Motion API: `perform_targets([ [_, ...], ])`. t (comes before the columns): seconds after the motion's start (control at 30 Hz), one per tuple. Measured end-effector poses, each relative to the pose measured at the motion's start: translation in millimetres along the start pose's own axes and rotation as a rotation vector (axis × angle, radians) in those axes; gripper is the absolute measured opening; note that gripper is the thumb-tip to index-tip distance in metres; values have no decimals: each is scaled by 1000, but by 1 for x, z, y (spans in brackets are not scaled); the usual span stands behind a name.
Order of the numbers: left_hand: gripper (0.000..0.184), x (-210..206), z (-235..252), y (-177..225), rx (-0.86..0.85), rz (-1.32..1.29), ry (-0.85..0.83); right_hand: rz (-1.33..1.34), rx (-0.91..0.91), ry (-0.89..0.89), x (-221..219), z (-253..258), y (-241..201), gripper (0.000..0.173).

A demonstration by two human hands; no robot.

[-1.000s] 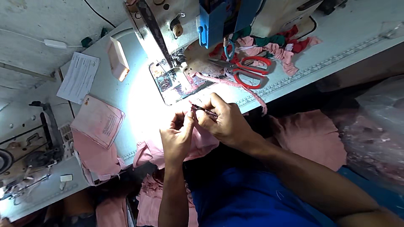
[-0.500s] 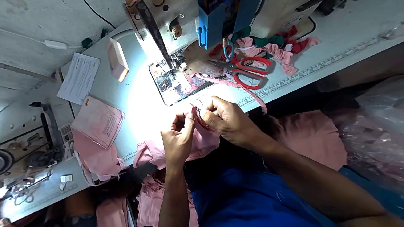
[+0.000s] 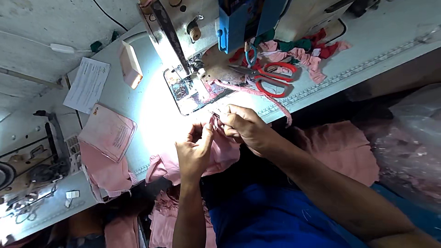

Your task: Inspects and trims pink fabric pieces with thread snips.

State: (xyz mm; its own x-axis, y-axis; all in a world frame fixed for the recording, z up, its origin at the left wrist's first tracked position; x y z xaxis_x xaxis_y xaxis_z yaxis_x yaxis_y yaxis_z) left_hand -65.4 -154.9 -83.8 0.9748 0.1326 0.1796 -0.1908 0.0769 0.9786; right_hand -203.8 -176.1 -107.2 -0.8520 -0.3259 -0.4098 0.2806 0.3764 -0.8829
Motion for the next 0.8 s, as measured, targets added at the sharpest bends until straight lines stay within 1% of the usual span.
perform_targets([
  [0.03, 5, 0, 0, 0, -1, -1, -6, 153, -45, -14, -1, 0, 1, 29],
  [0.07, 5, 0, 0, -2, 1, -8, -8, 350, -100, -23, -2, -1, 1, 38],
  [0.1, 5, 1, -1, -4, 9, -14, -5, 498, -104, -27, -1, -1, -3, 43],
  [0.13, 5, 3, -2, -6, 18, -26, 3, 543, -68, -24, 4, -1, -8, 44],
  [0.17, 5, 5, -2, -8, 23, -45, 15, 455, -13, 4, 11, 0, -12, 43],
  [0.2, 4, 7, -1, -9, 24, -68, 25, 256, 59, 53, 17, 0, -14, 38],
  [0.27, 4, 8, -1, -9, 20, -117, 27, -214, 205, 102, 20, -6, -19, 16],
  [0.3, 4, 7, 0, -8, 13, -139, 21, -392, 242, 101, 16, -8, -18, 22],
  [0.33, 5, 7, 1, -7, 1, -163, 9, -506, 255, 93, 13, -7, -13, 29],
  [0.37, 6, 8, 2, -5, -12, -194, 2, -580, 252, 69, 11, -6, -7, 29],
  [0.43, 7, 15, 4, -4, -27, -264, 7, -580, 231, -4, 12, -2, 6, 16],
  [0.47, 7, 21, 5, -3, -29, -298, 22, -577, 218, -39, 14, -1, 12, 12],
  [0.57, 8, 44, 10, 2, -21, -378, 93, -690, 205, -114, 16, -3, 21, 15],
  [0.63, 12, 60, 13, 7, -50, -385, 129, -814, 205, -146, 16, -5, 27, 21],
  [0.67, 14, 69, 15, 11, -78, -370, 146, -831, 198, -168, 16, -6, 29, 24],
  [0.73, 20, 92, 18, 20, -143, -319, 189, -775, 172, -227, 11, -8, 29, 20],
  [0.8, 22, 117, 25, 31, -193, -280, 271, -692, 113, -283, 4, -9, 27, 17],
])
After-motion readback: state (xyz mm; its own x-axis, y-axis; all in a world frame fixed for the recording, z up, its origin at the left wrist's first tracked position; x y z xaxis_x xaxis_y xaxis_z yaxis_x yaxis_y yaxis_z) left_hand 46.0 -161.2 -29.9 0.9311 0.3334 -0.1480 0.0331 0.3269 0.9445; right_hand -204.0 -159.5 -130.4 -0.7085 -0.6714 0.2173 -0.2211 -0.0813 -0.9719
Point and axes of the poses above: each hand's wrist, its own z-axis towards the middle knuckle, its own x-axis out of the back of the hand, y = z × x, the point moved 9 cm from there along z, towards the middle knuckle, and after that the axes turned 2 degrees about -z, right-handed, at the moved point
